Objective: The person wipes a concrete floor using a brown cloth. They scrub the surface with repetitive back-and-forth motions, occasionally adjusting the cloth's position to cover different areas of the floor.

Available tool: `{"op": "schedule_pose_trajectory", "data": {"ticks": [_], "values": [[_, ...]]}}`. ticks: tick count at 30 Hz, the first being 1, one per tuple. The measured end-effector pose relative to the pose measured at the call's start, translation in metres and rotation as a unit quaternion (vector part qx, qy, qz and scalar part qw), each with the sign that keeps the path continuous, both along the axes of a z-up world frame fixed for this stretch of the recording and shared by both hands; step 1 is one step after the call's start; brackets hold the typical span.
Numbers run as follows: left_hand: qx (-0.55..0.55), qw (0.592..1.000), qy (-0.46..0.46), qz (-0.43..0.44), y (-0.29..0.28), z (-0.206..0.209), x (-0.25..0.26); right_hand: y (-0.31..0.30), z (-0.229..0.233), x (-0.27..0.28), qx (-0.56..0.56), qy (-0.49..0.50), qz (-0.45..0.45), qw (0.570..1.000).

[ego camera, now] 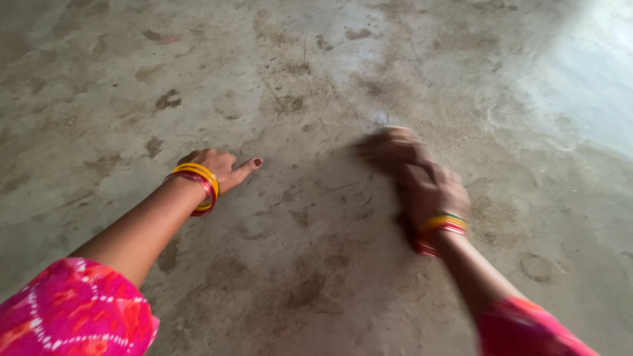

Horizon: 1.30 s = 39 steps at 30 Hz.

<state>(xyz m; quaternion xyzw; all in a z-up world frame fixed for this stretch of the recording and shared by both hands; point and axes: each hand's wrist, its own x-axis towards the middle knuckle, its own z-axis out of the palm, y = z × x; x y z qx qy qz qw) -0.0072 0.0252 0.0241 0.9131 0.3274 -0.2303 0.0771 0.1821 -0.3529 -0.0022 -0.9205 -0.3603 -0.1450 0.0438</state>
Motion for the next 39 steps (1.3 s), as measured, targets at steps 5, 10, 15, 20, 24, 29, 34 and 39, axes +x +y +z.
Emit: {"op": "schedule_pose_trajectory", "data": {"ticks": [5,10,15,20,24,29,34,39], "values": [[0.05,0.995,0.013,-0.08,0.012,-0.022,-0.004,-0.144,-0.04,0.058,0.045,-0.059,-0.22,0.973],[-0.01,0.994,0.012,-0.104,0.036,-0.029,-0.007,-0.051,-0.038,-0.001,-0.08,-0.095,-0.201,0.972],[-0.04,0.996,0.019,-0.077,0.037,-0.039,-0.011,0.105,0.001,-0.154,-0.183,0.049,0.031,0.981],[-0.074,0.993,-0.046,-0.078,0.051,-0.057,-0.024,0.142,0.044,-0.188,0.071,0.009,0.328,0.942],[-0.039,0.994,0.006,-0.1,0.049,-0.044,-0.033,0.118,0.057,-0.097,-0.212,0.197,0.118,0.95],[-0.04,0.993,0.043,-0.106,0.044,-0.033,-0.035,-0.045,0.001,0.041,-0.051,-0.03,-0.054,0.997],[-0.096,0.991,0.03,-0.087,0.058,-0.05,-0.041,-0.186,-0.049,0.094,-0.005,-0.089,-0.299,0.95],[-0.123,0.988,0.009,-0.092,0.068,-0.066,-0.035,-0.098,-0.05,0.081,-0.038,-0.08,-0.291,0.953]]}}
